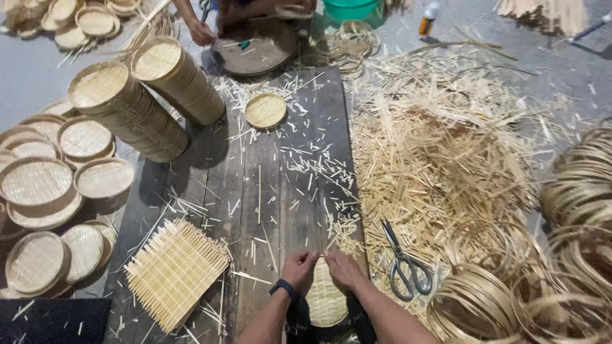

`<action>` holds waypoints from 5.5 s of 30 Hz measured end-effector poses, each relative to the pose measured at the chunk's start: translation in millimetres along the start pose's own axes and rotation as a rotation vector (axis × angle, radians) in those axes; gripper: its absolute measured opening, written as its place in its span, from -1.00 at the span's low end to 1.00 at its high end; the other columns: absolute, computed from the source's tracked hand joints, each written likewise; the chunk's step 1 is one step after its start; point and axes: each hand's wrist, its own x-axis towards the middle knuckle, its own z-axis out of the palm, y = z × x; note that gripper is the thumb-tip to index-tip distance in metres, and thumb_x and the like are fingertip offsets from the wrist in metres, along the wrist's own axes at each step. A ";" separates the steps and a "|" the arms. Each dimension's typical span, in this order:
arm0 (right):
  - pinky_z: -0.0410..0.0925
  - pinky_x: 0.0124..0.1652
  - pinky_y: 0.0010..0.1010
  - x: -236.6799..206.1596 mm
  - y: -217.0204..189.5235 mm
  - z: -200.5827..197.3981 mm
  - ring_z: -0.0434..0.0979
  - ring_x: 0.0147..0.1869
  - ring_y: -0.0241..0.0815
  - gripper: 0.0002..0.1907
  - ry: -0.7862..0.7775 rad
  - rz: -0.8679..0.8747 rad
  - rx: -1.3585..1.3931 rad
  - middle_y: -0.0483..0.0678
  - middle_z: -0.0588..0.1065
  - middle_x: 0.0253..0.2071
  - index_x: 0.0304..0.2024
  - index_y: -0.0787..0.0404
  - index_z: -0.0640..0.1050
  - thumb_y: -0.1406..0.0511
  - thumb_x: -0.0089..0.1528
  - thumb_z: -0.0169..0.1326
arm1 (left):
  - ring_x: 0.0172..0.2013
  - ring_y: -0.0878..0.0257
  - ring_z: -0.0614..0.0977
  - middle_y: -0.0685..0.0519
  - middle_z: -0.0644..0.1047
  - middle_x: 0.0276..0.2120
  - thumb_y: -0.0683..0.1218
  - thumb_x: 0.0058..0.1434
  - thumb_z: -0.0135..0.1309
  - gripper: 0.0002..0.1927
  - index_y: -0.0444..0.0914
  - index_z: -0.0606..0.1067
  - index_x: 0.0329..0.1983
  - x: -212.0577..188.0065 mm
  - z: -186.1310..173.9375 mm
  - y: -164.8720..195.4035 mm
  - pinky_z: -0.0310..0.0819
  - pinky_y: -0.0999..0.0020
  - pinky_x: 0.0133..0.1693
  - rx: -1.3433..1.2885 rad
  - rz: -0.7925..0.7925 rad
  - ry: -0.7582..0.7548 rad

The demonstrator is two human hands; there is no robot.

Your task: The person sits on the floor assembling bamboo steamer basket lids. They press a woven bamboo mat into a circular bamboo rim ring, fold the protruding mat ends over the ring, and trim the excess bamboo strips with scissors, setting finished lids aside with completed ones.

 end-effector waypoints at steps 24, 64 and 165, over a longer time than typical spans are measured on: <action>0.30 0.20 -0.02 -68.9 151.1 -99.0 0.35 0.23 0.30 -0.24 0.193 0.194 -0.504 0.37 0.28 0.14 0.13 0.52 0.27 0.15 0.12 0.31 | 0.19 -0.16 0.41 -0.24 0.43 0.17 0.28 -0.02 0.33 -0.11 -0.17 0.32 0.30 -120.3 52.6 4.9 0.17 -0.18 0.15 0.959 0.372 0.198; 0.43 -0.24 -0.10 -111.6 125.6 -71.8 0.52 -0.26 -0.04 -0.40 -0.177 0.368 -0.554 0.05 0.50 -0.29 -0.15 0.20 0.55 -0.18 0.28 -0.05 | 0.19 -0.22 0.37 -0.25 0.20 0.23 0.09 -0.22 0.55 -0.05 -0.08 0.39 0.28 -75.1 123.1 3.0 0.33 -0.04 0.20 0.340 0.045 0.640; 0.48 -0.14 -0.20 -34.5 137.7 -91.9 0.52 -0.14 -0.08 -0.78 -0.240 0.028 -0.849 0.06 0.49 -0.22 -0.03 0.22 0.49 0.31 0.51 -0.20 | 0.33 -0.20 0.25 -0.13 0.26 0.31 0.07 -0.27 0.42 -0.17 0.12 0.52 0.21 -76.4 60.4 14.6 0.15 -0.24 0.25 0.861 0.181 -0.139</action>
